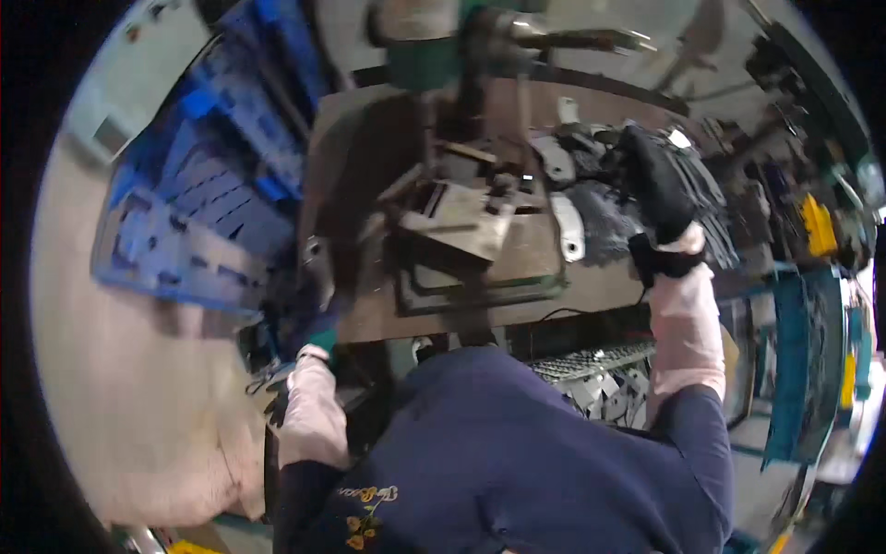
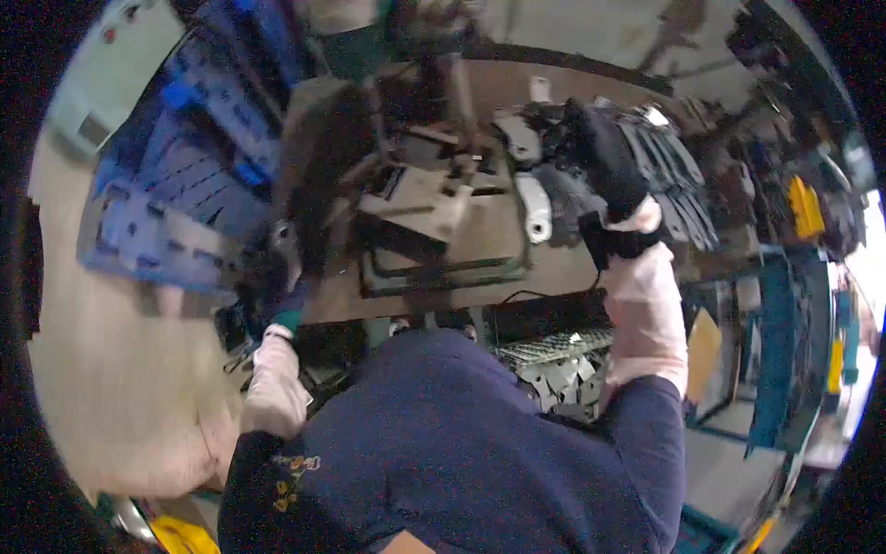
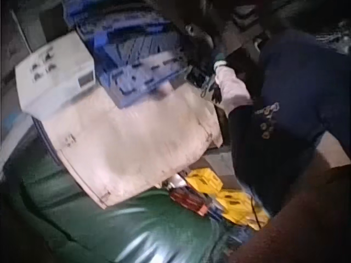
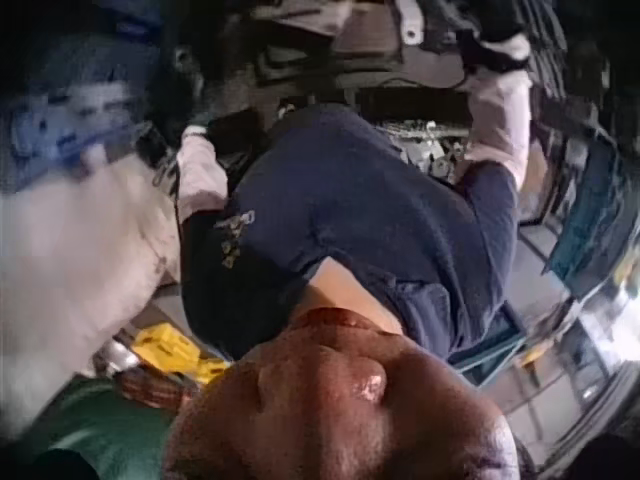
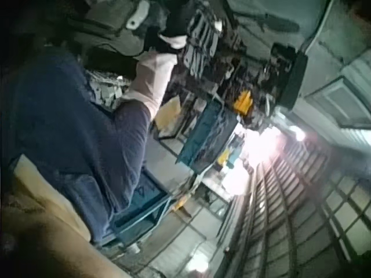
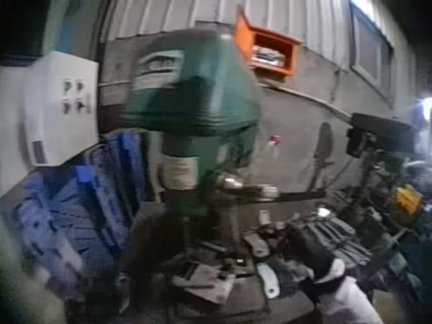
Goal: Drilling holes into pre-formed metal components using a stationary drill press.
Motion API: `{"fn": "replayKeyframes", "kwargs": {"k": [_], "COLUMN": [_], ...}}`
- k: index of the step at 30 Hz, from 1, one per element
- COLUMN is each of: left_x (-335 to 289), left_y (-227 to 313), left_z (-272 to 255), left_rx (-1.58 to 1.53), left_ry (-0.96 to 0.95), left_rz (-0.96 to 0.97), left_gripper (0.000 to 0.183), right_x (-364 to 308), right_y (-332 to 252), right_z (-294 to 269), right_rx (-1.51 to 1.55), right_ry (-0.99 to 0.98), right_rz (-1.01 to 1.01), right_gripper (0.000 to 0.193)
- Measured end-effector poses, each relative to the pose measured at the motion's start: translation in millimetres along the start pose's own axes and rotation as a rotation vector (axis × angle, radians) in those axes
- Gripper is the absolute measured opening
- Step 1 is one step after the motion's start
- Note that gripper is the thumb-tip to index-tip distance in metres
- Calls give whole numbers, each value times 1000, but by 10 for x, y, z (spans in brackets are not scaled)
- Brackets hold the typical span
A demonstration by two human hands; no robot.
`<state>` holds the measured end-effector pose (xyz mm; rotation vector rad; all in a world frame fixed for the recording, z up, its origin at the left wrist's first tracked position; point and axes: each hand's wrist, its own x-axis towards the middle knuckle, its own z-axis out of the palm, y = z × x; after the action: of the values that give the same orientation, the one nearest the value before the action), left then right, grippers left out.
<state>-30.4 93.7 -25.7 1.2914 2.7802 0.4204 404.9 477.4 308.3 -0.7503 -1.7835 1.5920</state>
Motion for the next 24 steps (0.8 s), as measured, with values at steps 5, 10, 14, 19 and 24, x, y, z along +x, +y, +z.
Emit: {"fn": "replayKeyframes", "kwargs": {"k": [5, 10, 14, 19, 24], "left_x": [322, 374, 171, 281, -48], "left_y": [309, 387, 361, 939, 987], "left_z": [-148, -235, -515, -707, -773], "left_rx": [0, 92, 213, 349, 287], "left_ry": [-57, -120, -107, 17, 153], "left_rz": [42, -3, -124, -166, -135], "left_gripper": [88, 89, 89, 89, 86], "right_x": [-896, -983, -924, -1025, -1027], "right_y": [2713, 3568, 3417, 3397, 3062], "right_z": [-2979, -2562, -1790, -1876, -1608], "right_rx": [-1140, -274, -1068, -1191, -1052], "right_ry": [141, 220, 704, 631, 848], "right_rz": [-150, 612, 428, 530, 753], "right_gripper": [29, 20, 29, 40, 33]}}
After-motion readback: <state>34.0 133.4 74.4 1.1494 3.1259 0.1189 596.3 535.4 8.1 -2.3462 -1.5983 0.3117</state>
